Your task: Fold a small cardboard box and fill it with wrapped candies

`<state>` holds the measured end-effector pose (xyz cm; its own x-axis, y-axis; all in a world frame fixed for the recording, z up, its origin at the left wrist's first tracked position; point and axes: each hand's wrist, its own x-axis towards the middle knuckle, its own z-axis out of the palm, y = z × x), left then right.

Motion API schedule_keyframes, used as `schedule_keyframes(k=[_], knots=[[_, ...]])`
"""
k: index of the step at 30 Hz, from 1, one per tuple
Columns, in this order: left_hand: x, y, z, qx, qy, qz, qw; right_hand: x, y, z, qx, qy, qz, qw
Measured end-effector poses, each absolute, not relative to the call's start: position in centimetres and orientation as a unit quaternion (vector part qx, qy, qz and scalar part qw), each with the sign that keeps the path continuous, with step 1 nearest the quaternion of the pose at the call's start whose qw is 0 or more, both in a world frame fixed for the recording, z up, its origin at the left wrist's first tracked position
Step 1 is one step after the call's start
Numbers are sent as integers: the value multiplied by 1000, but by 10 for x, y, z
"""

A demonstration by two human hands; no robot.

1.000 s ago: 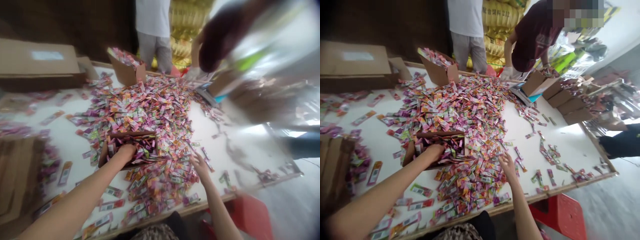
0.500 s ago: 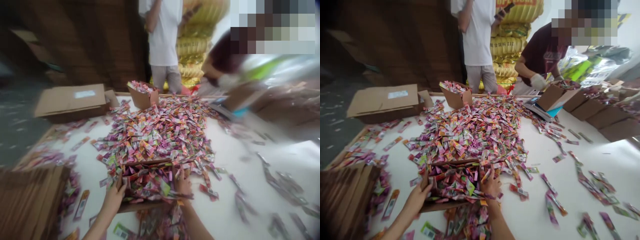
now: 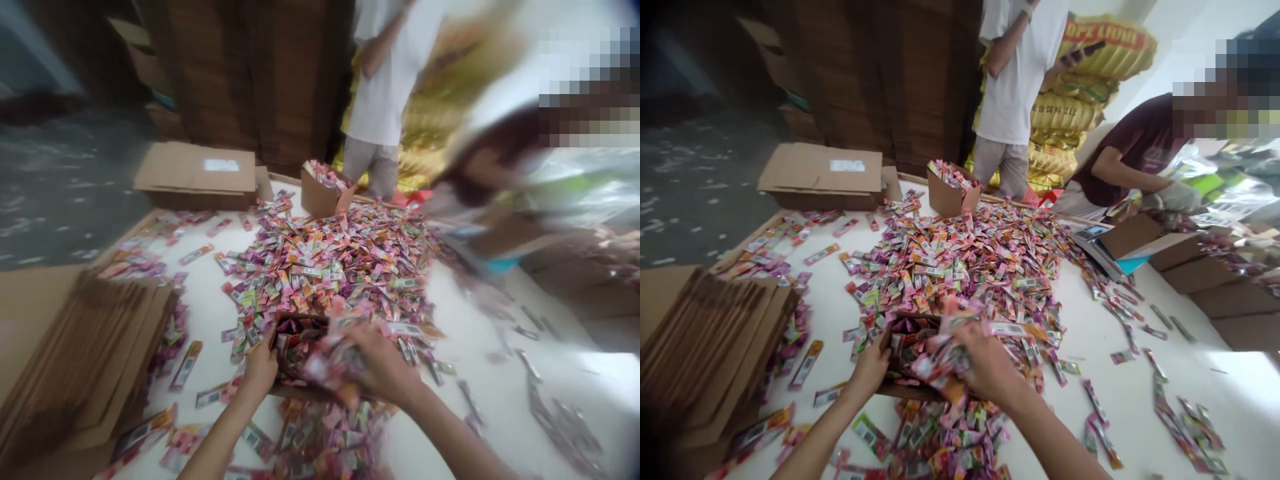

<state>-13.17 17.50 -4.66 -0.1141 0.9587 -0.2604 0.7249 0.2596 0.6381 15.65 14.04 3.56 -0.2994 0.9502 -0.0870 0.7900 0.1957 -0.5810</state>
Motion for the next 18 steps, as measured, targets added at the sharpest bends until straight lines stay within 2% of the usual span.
schedule_keyframes(k=[3, 4, 7, 9, 11, 12, 14, 16, 18], knots=[[-132, 175, -47, 586, 718, 172, 332, 82, 167, 8, -454, -856, 231, -85], [-132, 175, -47, 587, 718, 168, 334, 62, 177, -9, -445, -855, 230, -133], [-132, 177, -45, 586, 717, 157, 343, 33, 201, -38, -456, -834, 247, -187], [-131, 178, -42, 582, 717, 150, 352, 43, 200, -24, -462, -824, 271, -185], [-130, 179, -40, 578, 718, 144, 360, 68, 184, 12, -475, -816, 306, -119], [-130, 179, -39, 576, 719, 141, 363, 85, 171, 33, -491, -809, 320, -53], [-129, 179, -39, 574, 720, 133, 366, 120, 137, 65, -541, -769, 314, 131], [-128, 178, -41, 575, 720, 133, 365, 149, 92, 67, -612, -690, 266, 281], [-127, 178, -43, 574, 723, 135, 360, 159, 40, 34, -680, -617, 233, 319]])
